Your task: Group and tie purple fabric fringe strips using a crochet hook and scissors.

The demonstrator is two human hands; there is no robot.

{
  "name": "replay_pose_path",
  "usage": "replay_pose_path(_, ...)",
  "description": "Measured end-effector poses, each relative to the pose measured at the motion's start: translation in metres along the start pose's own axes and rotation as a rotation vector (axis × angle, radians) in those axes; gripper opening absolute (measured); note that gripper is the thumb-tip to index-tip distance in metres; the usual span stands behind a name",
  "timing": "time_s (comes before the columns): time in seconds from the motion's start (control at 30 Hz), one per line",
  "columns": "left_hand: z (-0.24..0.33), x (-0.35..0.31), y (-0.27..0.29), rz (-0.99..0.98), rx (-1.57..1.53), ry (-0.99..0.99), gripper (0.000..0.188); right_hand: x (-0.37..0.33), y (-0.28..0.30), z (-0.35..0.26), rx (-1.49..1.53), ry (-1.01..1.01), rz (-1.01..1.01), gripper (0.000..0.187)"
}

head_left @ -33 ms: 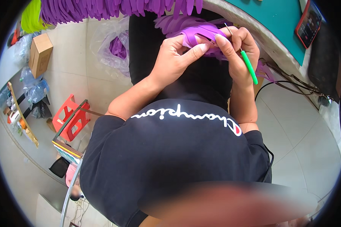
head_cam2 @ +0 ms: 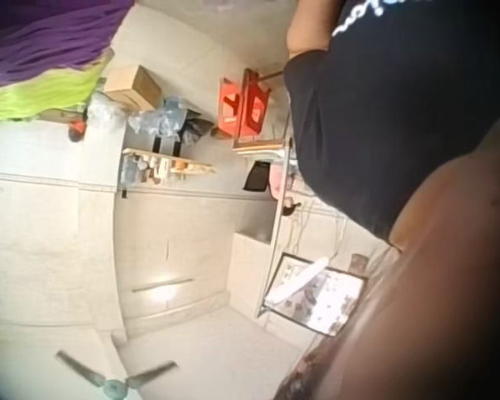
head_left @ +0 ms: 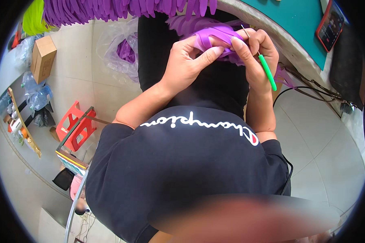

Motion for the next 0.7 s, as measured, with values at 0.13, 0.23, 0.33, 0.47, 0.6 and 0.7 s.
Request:
replay_pose_path(0.13,0.005,0.001,-0.002,0.011,-0.105,-0.009,0.028,0.000,0.004,-0.005,-0.292,0.097,0.090,0.029)
replay_pose_path(0.23,0.005,-0.001,-0.001,-0.005,-0.126,0.043,0.035,-0.002,0.004,-0.010,-0.459,0.242,0.245,0.030)
replay_pose_path(0.33,0.009,-0.004,-0.003,0.004,-0.130,0.057,0.037,-0.015,-0.005,-0.020,-0.420,0.201,0.088,0.033)
replay_pose_path(0.47,0.007,-0.004,-0.002,0.014,-0.143,0.065,0.040,-0.008,-0.013,-0.017,-0.681,0.338,-0.119,0.038)
replay_pose_path(0.6,0.005,-0.004,-0.002,-0.001,-0.113,0.016,0.030,-0.015,0.001,-0.009,-0.472,0.224,-0.043,0.035)
replay_pose_path(0.7,-0.014,0.000,0.007,-0.017,-0.544,0.328,0.042,-0.024,0.013,-0.014,-0.177,0.177,0.093,0.036)
Point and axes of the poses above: each hand's wrist, its own x-axis towards the middle knuckle, its own y-axis out of the back of the hand, z = x × y, the point moved 2 cm from there along x, towards the middle knuckle, and after that the axes turned 1 degree about x, right-handed, at the moved point
